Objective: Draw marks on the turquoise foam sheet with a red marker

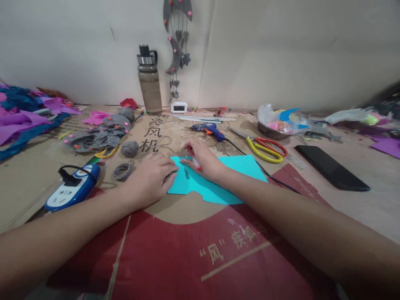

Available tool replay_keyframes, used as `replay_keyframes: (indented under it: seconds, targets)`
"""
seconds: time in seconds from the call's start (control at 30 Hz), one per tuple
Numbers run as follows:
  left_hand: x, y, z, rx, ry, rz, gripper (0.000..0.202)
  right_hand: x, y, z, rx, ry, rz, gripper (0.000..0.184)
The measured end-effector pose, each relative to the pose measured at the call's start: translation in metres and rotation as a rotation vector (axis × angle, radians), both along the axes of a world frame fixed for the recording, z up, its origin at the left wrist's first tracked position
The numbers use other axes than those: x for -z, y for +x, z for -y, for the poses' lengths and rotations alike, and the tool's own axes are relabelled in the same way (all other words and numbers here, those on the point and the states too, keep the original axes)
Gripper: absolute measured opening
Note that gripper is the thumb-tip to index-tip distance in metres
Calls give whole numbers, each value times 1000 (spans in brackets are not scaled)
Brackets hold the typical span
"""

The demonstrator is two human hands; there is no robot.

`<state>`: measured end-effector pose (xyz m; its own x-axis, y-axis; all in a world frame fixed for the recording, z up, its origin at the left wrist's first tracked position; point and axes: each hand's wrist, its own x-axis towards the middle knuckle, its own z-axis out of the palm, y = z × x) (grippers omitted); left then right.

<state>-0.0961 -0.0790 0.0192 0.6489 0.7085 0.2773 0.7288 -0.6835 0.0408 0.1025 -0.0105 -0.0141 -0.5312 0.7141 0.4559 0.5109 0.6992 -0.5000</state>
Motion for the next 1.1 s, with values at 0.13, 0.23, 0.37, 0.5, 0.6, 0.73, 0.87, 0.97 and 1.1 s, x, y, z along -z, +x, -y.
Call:
replay_keyframes:
  seconds: [0.13,0.23,0.37,0.5,0.6,0.73,0.87,0.97,1.1]
  targets:
    - [1,-1,-4,-12,10,13,27,1,0,-1,4,-2,1,24]
    - [-1,-5,-11,-63,30,78,26,-1,-1,0,8,-5,13,24]
    - [-4,-7,-11,-7,22,66,27,-3,-1,2,13,-13,25,24]
    - [-2,-3,-3,33,-21,-28,31,-2,0,3,20,-9,25,24]
    - [2,-1,-1,34,-32,-59,34,1,0,1,13,11,19,24]
    - [5,-1,0,9,-26,-57,35,4,0,-1,17,24,20,24]
    - [4,-1,4,-26,-21,-63,36,2,0,1,30,19,-28,24]
    - [3,0,5,-35,-30,-65,36,-2,1,5,60,27,-179,17]
    - [3,-1,6,-34,-52,-63,37,-7,0,9,-23,-98,-327,19]
